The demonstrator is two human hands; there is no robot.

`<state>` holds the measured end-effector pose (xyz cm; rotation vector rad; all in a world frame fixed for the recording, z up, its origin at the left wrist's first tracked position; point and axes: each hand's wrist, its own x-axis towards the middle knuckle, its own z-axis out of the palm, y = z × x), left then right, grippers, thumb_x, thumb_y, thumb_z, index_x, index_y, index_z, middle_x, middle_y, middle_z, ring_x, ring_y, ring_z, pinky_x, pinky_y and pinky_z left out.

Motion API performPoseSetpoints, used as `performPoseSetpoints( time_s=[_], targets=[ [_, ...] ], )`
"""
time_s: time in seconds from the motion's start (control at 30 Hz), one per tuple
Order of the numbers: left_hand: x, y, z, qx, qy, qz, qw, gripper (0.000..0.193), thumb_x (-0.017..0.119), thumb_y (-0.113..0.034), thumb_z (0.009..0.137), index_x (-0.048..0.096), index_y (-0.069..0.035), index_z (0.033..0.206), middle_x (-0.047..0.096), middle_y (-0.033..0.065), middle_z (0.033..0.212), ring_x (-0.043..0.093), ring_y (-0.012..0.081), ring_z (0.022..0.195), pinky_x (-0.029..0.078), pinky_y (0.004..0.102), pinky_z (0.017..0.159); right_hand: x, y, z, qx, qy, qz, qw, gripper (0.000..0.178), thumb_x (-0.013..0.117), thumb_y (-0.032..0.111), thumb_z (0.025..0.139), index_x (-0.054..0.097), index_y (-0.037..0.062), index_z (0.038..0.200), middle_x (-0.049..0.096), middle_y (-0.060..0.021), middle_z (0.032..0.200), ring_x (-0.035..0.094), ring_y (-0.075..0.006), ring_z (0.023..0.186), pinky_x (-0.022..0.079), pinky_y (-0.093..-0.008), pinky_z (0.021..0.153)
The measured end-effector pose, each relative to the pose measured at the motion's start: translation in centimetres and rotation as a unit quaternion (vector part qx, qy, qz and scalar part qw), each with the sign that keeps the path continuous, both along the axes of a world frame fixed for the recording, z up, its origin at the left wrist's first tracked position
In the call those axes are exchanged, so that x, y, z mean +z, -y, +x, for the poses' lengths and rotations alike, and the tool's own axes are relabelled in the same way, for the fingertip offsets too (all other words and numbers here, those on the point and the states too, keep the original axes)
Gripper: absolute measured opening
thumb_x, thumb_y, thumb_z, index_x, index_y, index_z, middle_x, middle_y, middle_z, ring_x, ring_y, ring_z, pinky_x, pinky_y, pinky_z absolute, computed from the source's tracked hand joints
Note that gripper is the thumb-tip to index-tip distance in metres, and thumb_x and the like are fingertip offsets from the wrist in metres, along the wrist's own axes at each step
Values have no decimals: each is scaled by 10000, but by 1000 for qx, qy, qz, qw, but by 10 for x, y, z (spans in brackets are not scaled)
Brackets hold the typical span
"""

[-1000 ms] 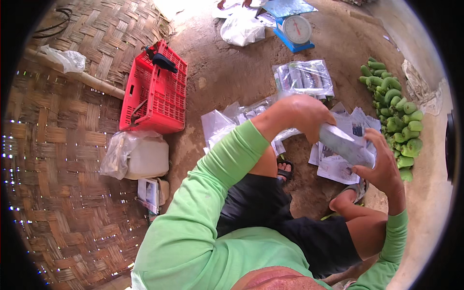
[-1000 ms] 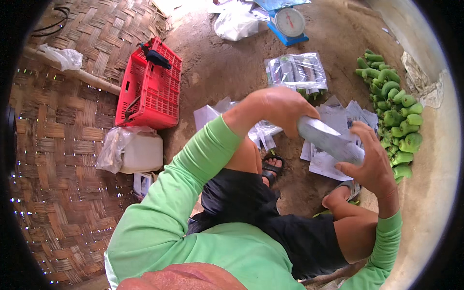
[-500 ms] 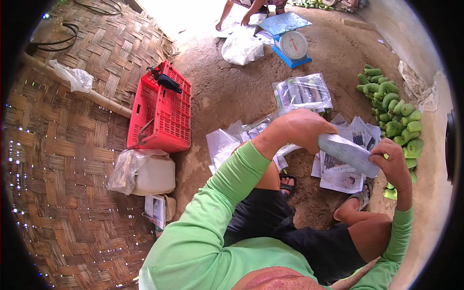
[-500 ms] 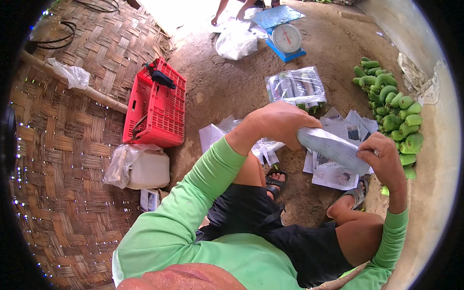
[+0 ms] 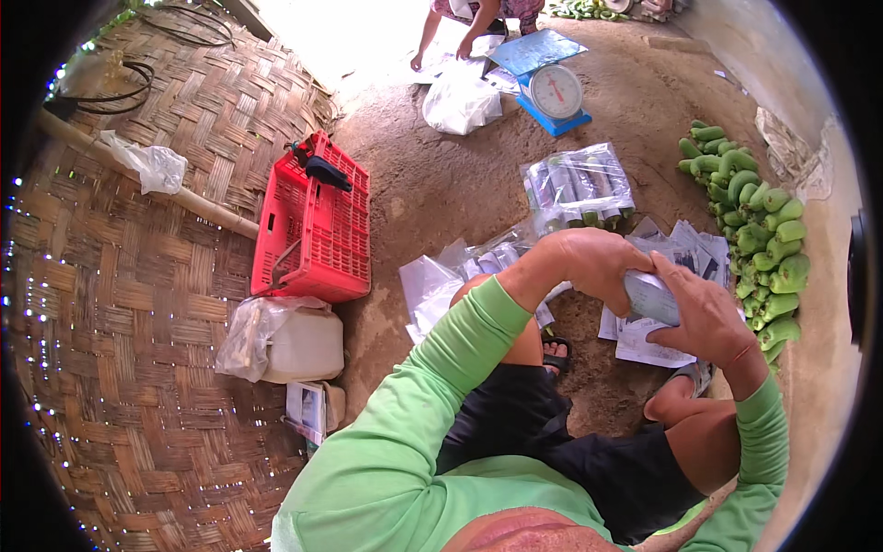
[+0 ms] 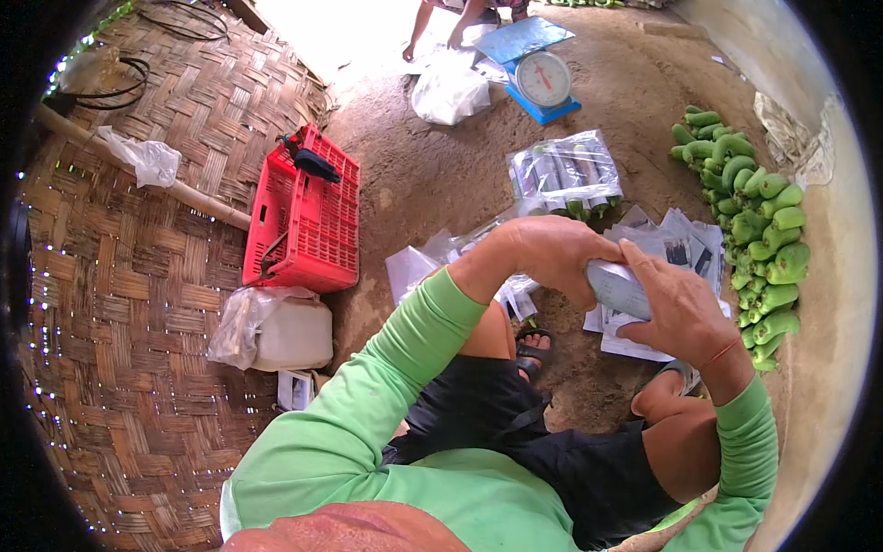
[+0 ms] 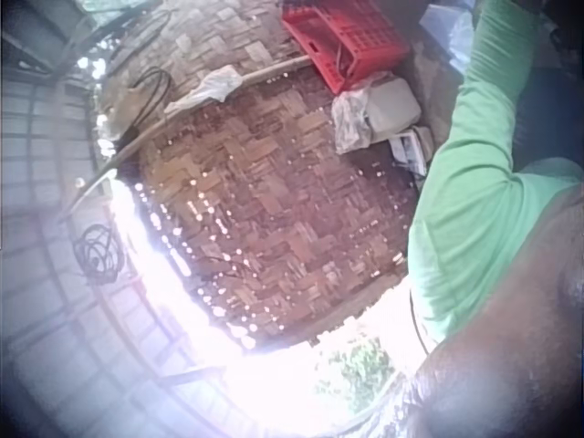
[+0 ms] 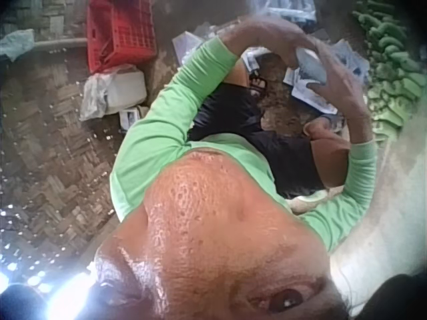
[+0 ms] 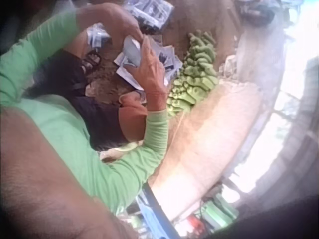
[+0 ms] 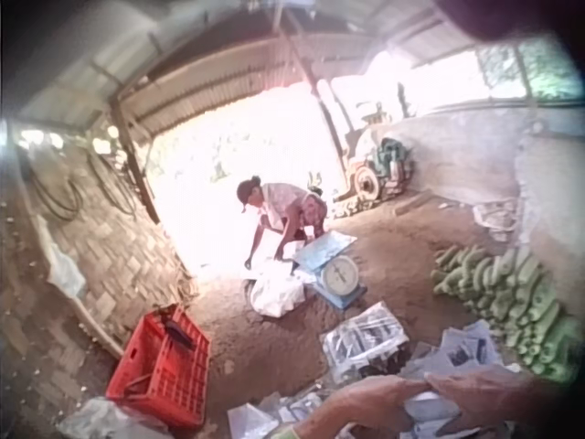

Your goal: The person sits on the ground and repeatedly wraps individual green vegetables in newspaper, then places them into clear plastic bags. The person handles the vegetables and newspapers by hand, arranging the wrapped items into a pile.

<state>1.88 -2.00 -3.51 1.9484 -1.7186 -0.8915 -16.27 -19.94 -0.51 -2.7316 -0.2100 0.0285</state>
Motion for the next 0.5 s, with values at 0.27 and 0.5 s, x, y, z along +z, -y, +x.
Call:
performPoseSetpoints(
  time_s=[0.27,0.5],
  targets=[
    [-10,-5,26,3,-108,24,994,729,875,-388,747,654,-65,1362,750,198,1133,718,363,1065,557,412,908,0,1,-10,-8,48,-146,988,704,844,239,819,534,46,1421,665,-146,1152,662,-396,1068,522,-493,912],
    [-13,12,-8,-37,168,-34,985,630,898,-453,705,670,-67,1148,743,161,1045,712,398,1021,553,472,831,-7,5,-12,-59,-88,33,994,586,789,276,860,575,37,1350,666,-216,1151,658,-435,1071,530,-509,909]
  ],
)
